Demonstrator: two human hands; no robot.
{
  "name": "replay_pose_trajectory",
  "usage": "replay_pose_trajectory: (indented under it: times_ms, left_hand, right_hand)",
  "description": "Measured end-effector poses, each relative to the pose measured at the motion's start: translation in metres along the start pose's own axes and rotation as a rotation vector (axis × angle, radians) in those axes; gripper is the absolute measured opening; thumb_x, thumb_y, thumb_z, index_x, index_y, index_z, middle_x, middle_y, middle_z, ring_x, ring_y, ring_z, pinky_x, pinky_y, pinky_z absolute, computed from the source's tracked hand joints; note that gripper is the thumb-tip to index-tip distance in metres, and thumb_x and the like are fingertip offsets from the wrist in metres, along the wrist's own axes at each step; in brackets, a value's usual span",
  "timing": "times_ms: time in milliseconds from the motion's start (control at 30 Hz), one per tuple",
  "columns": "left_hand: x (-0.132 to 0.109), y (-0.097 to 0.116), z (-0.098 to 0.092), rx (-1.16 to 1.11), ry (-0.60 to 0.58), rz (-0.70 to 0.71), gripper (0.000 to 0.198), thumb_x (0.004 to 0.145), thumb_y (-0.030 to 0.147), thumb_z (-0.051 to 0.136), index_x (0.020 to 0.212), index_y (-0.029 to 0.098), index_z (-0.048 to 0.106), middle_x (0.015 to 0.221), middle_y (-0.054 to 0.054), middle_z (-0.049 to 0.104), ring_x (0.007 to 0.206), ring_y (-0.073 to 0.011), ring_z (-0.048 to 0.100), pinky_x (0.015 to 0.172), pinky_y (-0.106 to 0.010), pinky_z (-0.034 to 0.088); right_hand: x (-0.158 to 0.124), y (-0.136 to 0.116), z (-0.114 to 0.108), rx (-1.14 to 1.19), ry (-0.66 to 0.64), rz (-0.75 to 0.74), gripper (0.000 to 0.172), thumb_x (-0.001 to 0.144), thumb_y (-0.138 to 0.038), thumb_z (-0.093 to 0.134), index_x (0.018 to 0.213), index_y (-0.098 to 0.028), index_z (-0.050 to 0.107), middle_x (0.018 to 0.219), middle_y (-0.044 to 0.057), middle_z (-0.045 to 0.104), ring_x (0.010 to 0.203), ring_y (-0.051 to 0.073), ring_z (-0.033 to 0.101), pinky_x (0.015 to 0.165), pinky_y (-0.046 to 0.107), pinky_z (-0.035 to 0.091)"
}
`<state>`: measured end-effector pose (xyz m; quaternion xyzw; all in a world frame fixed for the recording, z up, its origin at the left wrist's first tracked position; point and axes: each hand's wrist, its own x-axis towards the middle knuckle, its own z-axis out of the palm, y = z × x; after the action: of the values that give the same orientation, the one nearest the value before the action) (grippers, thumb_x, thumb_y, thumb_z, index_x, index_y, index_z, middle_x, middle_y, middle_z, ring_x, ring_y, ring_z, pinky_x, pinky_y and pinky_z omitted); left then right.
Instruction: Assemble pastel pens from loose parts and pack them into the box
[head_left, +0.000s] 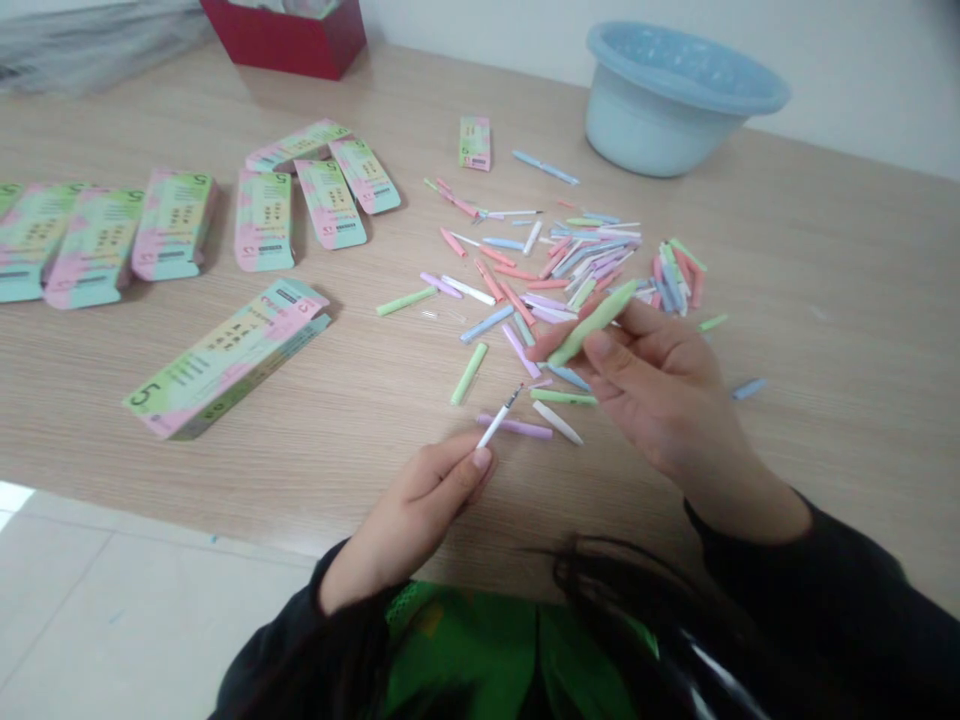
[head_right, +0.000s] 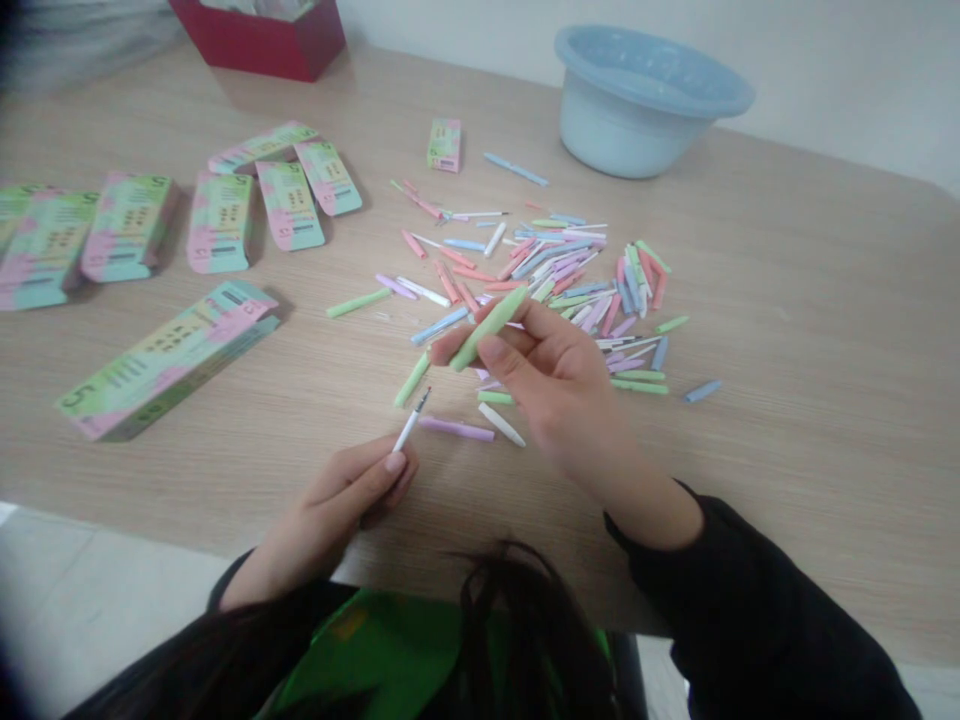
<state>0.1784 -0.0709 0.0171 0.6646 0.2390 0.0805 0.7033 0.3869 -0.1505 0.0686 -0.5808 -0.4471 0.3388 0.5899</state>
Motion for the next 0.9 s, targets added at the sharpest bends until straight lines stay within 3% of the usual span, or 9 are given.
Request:
replay_pose_trajectory:
  times_ms: [167, 467, 567, 633, 733, 800, 900]
  left_hand:
    - [-0.001, 0.0, 0.002, 0.014, -0.012, 0.01, 0.044, 0.103, 0.048, 0.045, 0.068, 0.02, 0.047, 0.063, 0.004, 0.039, 0.061, -0.0128, 0.037, 0.056, -0.025, 0.036]
    - [-0.001, 0.004, 0.005, 0.009, 0.014, 0.043, 0.037, 0.102, 0.04, 0.048, 0.074, 0.019, 0.061, 0.073, 0.002, 0.054, 0.074, -0.0166, 0.048, 0.08, -0.032, 0.043]
    - [-0.001, 0.005, 0.003, -0.046, 0.015, 0.103, 0.021, 0.097, 0.032, 0.056, 0.102, 0.021, 0.073, 0.086, 0.0, 0.062, 0.083, -0.0186, 0.055, 0.088, -0.033, 0.046]
    - [-0.001, 0.007, 0.001, -0.074, -0.021, 0.132, 0.038, 0.095, 0.028, 0.059, 0.132, 0.027, 0.067, 0.098, -0.002, 0.067, 0.092, -0.0198, 0.059, 0.095, -0.035, 0.046]
    - [0.001, 0.012, -0.002, -0.089, -0.148, 0.131, 0.05, 0.1, 0.032, 0.055, 0.15, 0.026, 0.053, 0.101, -0.005, 0.07, 0.085, -0.0184, 0.06, 0.086, -0.034, 0.05]
    - [0.004, 0.016, -0.003, -0.145, -0.22, 0.124, 0.046, 0.102, 0.034, 0.055, 0.146, 0.023, 0.056, 0.095, -0.005, 0.072, 0.074, -0.0151, 0.057, 0.074, -0.03, 0.051]
    - [0.01, 0.015, -0.001, -0.212, -0.187, 0.106, 0.034, 0.098, 0.029, 0.063, 0.13, 0.02, 0.067, 0.106, -0.008, 0.076, 0.068, -0.0108, 0.056, 0.068, -0.026, 0.05]
  right_hand:
    - [-0.005, -0.002, 0.007, -0.049, -0.032, 0.042, 0.013, 0.097, -0.037, 0.065, 0.099, -0.025, 0.067, 0.104, 0.005, 0.079, 0.101, 0.022, 0.072, 0.094, 0.041, 0.056]
    - [-0.015, 0.006, 0.018, 0.134, -0.197, 0.153, 0.012, 0.094, -0.034, 0.07, 0.098, -0.023, 0.067, 0.094, 0.002, 0.079, 0.083, 0.017, 0.073, 0.086, 0.034, 0.057]
    - [-0.019, 0.012, 0.021, 0.137, -0.27, 0.131, 0.014, 0.092, -0.036, 0.073, 0.092, -0.022, 0.068, 0.089, 0.002, 0.078, 0.082, 0.018, 0.073, 0.084, 0.034, 0.056]
    - [-0.022, 0.014, 0.02, 0.123, -0.247, 0.115, 0.015, 0.092, -0.037, 0.073, 0.092, -0.022, 0.069, 0.086, 0.002, 0.077, 0.082, 0.018, 0.072, 0.081, 0.033, 0.056]
    - [-0.024, 0.015, 0.014, 0.098, -0.19, 0.101, 0.011, 0.095, -0.035, 0.07, 0.096, -0.024, 0.071, 0.09, 0.001, 0.077, 0.084, 0.017, 0.071, 0.082, 0.032, 0.056]
    - [-0.025, 0.012, 0.009, 0.076, -0.18, 0.068, 0.009, 0.096, -0.035, 0.069, 0.097, -0.026, 0.071, 0.093, 0.001, 0.075, 0.083, 0.016, 0.069, 0.08, 0.031, 0.056]
    - [-0.025, 0.009, 0.006, 0.034, -0.146, -0.016, 0.011, 0.096, -0.037, 0.068, 0.095, -0.027, 0.07, 0.086, -0.001, 0.07, 0.077, 0.015, 0.065, 0.075, 0.029, 0.055]
